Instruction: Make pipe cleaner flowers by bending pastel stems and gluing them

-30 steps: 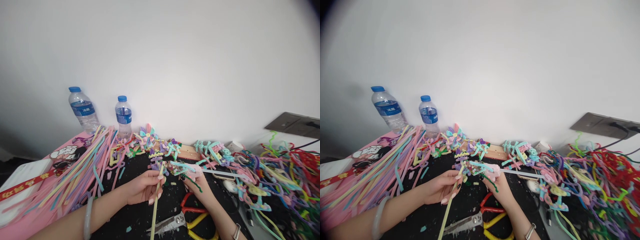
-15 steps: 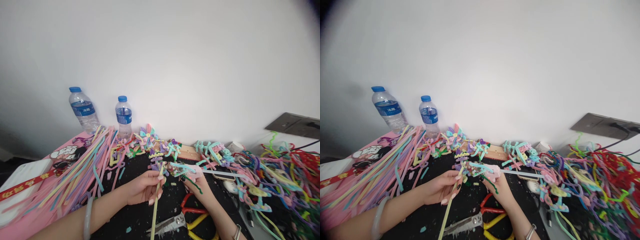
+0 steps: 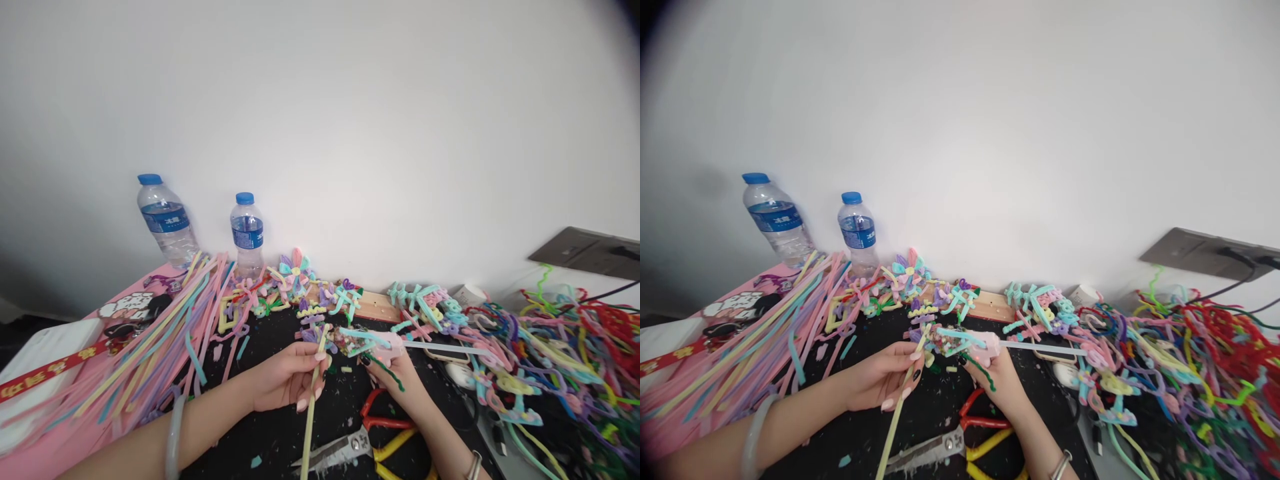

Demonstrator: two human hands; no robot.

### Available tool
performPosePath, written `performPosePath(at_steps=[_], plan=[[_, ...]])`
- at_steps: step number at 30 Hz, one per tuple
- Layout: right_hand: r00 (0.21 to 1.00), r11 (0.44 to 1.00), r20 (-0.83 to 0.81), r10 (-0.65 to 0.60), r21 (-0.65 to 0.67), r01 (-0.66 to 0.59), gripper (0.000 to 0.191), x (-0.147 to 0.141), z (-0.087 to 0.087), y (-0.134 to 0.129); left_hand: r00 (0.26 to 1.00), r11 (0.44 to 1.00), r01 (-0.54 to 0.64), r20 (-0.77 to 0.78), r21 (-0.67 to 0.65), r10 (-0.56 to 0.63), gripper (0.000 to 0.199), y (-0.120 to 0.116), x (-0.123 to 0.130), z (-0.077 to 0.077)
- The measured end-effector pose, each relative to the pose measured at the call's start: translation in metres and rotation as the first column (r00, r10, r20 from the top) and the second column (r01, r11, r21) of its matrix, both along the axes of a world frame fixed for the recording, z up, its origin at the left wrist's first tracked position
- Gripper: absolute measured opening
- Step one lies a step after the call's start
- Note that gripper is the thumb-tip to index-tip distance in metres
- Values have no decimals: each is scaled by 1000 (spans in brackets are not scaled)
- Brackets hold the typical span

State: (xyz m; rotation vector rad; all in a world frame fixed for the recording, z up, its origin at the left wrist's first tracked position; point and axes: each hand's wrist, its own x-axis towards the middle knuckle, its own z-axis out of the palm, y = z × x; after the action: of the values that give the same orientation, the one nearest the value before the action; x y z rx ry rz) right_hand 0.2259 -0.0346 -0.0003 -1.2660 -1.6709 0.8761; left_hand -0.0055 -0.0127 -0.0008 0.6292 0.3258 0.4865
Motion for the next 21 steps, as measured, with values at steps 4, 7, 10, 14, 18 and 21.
performPosePath(at_steps=[4,7,10,14,18,21], plan=[[1000,1000,-5,21,7,-21,31,0,0,0,1000,1000,-1,-3,6,1,13,0,0,1],[1000,1000,3,17,6,-17,29,1,0,0,1000,1000,-2,-7,12,2,14,0,0,2],[1000,1000,17,-2,6,2,29,2,-2,0,1000,1000,3,-11,19,-3,15,0,0,3],[1000,1000,17,-5,-13,5,30,3,-4,-1,1000,1000,3,-15,19,-3,14,1,0,0],[1000,1000,4,7,-10,-7,29,3,-5,0,1000,1000,11,-12,20,-11,14,1,0,-1],[1000,1000,-14,16,-14,-16,28,2,-4,0,1000,1000,14,-15,27,-14,15,1,0,-1]])
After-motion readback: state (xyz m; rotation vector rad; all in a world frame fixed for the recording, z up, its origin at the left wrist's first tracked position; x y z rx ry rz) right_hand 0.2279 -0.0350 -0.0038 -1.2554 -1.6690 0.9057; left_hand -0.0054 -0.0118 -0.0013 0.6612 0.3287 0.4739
